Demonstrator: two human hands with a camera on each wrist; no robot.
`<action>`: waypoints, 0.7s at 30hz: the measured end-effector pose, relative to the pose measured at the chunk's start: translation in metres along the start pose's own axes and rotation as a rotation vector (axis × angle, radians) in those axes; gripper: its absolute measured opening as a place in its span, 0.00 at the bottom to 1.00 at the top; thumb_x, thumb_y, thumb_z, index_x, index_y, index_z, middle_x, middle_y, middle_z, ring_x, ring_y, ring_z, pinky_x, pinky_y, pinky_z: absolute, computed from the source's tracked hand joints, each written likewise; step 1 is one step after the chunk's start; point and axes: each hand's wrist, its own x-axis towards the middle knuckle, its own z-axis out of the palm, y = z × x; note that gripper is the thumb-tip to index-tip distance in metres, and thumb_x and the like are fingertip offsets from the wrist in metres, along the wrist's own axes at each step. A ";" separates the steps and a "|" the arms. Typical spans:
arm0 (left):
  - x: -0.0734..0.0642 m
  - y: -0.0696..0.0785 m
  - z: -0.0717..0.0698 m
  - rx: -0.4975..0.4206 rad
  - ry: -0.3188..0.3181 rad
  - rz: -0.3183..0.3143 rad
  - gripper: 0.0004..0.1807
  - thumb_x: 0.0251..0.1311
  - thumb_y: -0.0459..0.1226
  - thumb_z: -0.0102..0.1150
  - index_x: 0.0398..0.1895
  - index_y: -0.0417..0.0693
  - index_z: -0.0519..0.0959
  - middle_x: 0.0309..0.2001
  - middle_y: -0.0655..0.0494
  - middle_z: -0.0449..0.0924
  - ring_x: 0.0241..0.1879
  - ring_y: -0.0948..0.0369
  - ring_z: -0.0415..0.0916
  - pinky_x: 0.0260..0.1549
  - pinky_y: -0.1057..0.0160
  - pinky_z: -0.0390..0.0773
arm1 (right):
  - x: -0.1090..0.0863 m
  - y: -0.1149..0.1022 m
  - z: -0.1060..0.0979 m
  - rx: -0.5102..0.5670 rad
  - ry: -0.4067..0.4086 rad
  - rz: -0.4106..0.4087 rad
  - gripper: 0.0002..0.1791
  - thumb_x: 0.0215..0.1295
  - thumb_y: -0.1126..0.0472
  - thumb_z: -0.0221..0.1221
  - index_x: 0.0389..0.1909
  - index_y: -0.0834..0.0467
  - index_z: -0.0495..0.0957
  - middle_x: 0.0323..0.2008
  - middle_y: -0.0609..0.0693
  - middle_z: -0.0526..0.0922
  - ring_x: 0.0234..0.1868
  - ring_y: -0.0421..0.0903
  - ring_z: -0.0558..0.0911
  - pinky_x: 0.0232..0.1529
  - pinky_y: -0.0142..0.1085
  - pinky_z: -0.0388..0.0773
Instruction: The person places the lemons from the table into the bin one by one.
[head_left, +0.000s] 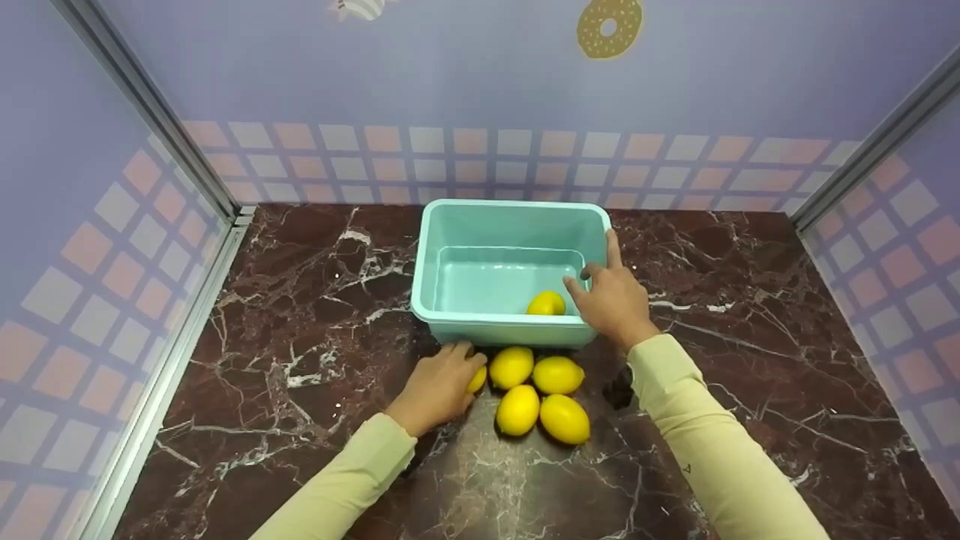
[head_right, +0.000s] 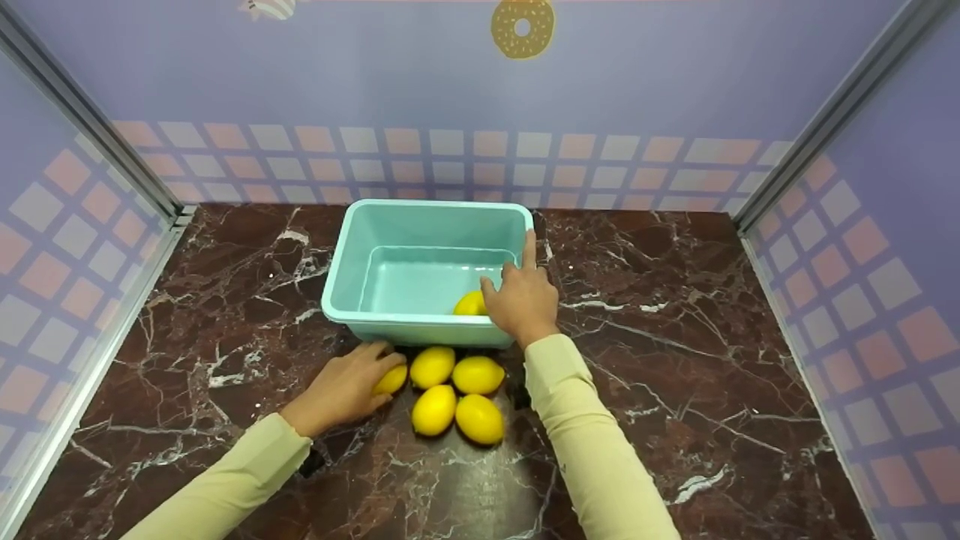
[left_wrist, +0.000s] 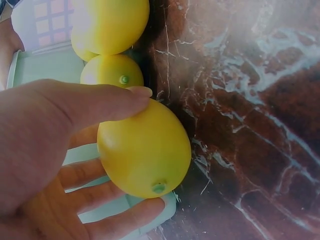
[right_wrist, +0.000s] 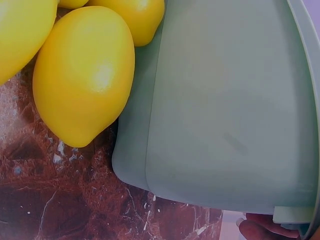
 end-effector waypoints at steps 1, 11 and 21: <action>0.000 0.000 0.000 -0.002 0.000 -0.001 0.23 0.44 0.38 0.71 0.47 0.47 0.78 0.42 0.49 0.75 0.42 0.51 0.76 0.27 0.52 0.80 | 0.000 0.000 0.000 -0.001 -0.001 0.001 0.29 0.67 0.40 0.50 0.51 0.60 0.80 0.78 0.53 0.37 0.50 0.62 0.79 0.41 0.56 0.76; -0.001 -0.002 0.001 -0.009 0.018 0.009 0.23 0.43 0.37 0.71 0.47 0.47 0.78 0.42 0.49 0.75 0.41 0.51 0.76 0.27 0.52 0.80 | 0.002 0.002 0.002 0.005 -0.004 0.008 0.29 0.67 0.39 0.50 0.51 0.59 0.80 0.78 0.52 0.36 0.52 0.62 0.78 0.41 0.57 0.76; 0.000 -0.001 0.000 0.003 0.040 0.019 0.22 0.41 0.35 0.70 0.44 0.47 0.79 0.40 0.50 0.76 0.39 0.52 0.76 0.25 0.53 0.79 | 0.001 0.001 0.001 0.013 0.001 -0.003 0.29 0.67 0.39 0.50 0.51 0.60 0.80 0.78 0.53 0.37 0.52 0.61 0.79 0.41 0.56 0.76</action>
